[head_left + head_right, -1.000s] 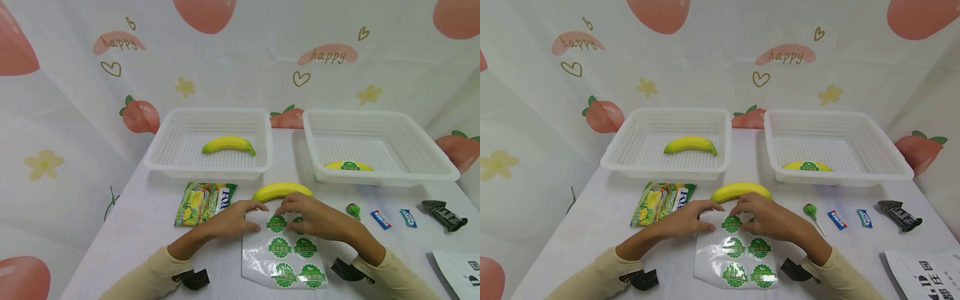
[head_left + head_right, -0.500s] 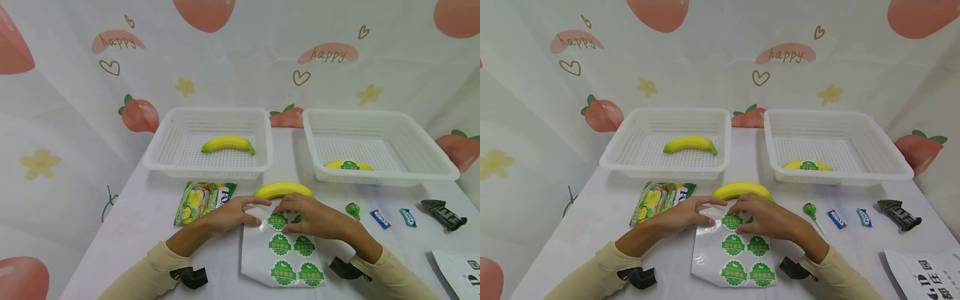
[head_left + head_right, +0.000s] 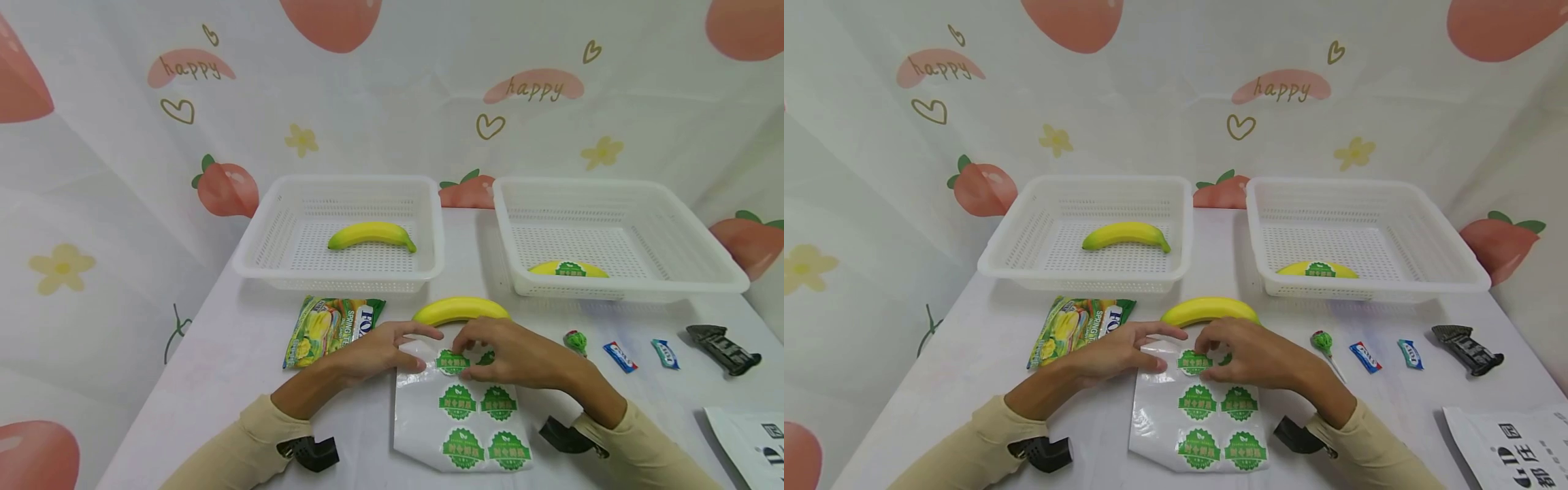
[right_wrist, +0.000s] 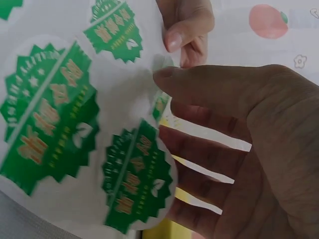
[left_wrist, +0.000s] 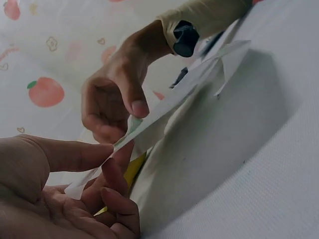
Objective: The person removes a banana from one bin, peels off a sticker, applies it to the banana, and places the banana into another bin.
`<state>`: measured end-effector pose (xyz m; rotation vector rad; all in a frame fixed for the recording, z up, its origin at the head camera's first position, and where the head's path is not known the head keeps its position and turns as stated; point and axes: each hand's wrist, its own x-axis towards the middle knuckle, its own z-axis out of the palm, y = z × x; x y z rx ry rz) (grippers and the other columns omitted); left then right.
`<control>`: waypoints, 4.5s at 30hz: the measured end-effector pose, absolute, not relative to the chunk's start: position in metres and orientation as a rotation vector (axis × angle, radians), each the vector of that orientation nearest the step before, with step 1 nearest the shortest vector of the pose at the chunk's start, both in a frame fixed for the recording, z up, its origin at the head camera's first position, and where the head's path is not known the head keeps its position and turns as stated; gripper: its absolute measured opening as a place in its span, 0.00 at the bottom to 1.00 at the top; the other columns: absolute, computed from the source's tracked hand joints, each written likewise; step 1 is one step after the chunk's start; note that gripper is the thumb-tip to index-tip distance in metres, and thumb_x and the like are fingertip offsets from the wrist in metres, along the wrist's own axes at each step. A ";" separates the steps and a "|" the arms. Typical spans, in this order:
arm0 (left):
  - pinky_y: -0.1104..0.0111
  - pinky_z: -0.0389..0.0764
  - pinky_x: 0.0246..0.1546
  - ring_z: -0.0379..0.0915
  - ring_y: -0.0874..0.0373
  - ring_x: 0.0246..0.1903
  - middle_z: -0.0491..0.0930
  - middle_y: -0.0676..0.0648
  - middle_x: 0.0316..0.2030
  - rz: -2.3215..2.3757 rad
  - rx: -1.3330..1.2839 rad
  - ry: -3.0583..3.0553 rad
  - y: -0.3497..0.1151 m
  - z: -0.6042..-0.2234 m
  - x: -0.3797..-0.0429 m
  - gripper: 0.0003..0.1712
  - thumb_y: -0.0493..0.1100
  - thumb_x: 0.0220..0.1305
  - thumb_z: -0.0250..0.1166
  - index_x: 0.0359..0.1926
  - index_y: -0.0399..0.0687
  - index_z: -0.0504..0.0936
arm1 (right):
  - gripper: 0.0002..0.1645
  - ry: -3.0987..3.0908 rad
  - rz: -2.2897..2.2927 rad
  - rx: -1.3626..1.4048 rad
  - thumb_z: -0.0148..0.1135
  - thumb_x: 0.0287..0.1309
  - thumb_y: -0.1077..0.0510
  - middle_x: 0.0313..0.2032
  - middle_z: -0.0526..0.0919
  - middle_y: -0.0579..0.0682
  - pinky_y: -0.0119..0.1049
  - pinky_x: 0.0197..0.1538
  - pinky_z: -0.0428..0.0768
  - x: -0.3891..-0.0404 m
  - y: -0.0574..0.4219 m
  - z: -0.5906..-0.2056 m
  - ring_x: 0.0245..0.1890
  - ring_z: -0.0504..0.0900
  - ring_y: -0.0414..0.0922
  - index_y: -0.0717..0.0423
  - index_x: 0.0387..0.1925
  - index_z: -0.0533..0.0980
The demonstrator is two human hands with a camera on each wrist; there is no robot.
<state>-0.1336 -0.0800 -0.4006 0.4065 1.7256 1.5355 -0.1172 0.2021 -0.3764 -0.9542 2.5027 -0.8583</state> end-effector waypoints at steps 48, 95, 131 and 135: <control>0.66 0.81 0.48 0.80 0.61 0.43 0.87 0.52 0.44 1.358 0.796 2.546 -0.039 -0.389 -0.138 0.09 0.45 0.75 0.68 0.47 0.47 0.88 | 0.03 2.899 -1.079 -0.830 0.70 0.70 0.59 0.33 0.82 0.39 0.32 0.37 0.77 -0.129 0.208 -0.373 0.33 0.77 0.36 0.53 0.41 0.84; 0.55 0.81 0.60 0.84 0.48 0.57 0.87 0.43 0.55 1.271 0.857 2.643 -0.022 -0.407 -0.162 0.26 0.42 0.68 0.74 0.63 0.42 0.79 | 0.25 3.011 -0.830 -0.817 0.82 0.56 0.57 0.51 0.82 0.52 0.52 0.56 0.79 -0.140 0.204 -0.402 0.53 0.78 0.51 0.50 0.56 0.87; 0.68 0.78 0.35 0.79 0.60 0.39 0.83 0.52 0.45 0.663 1.069 2.970 -0.020 -0.405 -0.150 0.23 0.56 0.65 0.76 0.58 0.56 0.88 | 0.22 2.931 -0.724 -0.788 0.77 0.61 0.49 0.49 0.84 0.45 0.43 0.48 0.81 -0.135 0.207 -0.394 0.44 0.78 0.41 0.51 0.54 0.83; 0.70 0.78 0.36 0.80 0.61 0.39 0.85 0.52 0.46 0.670 1.078 2.942 -0.021 -0.402 -0.150 0.22 0.54 0.65 0.77 0.57 0.54 0.89 | 0.21 2.917 -0.725 -0.806 0.77 0.62 0.49 0.48 0.84 0.43 0.40 0.47 0.80 -0.134 0.208 -0.392 0.44 0.78 0.40 0.49 0.54 0.83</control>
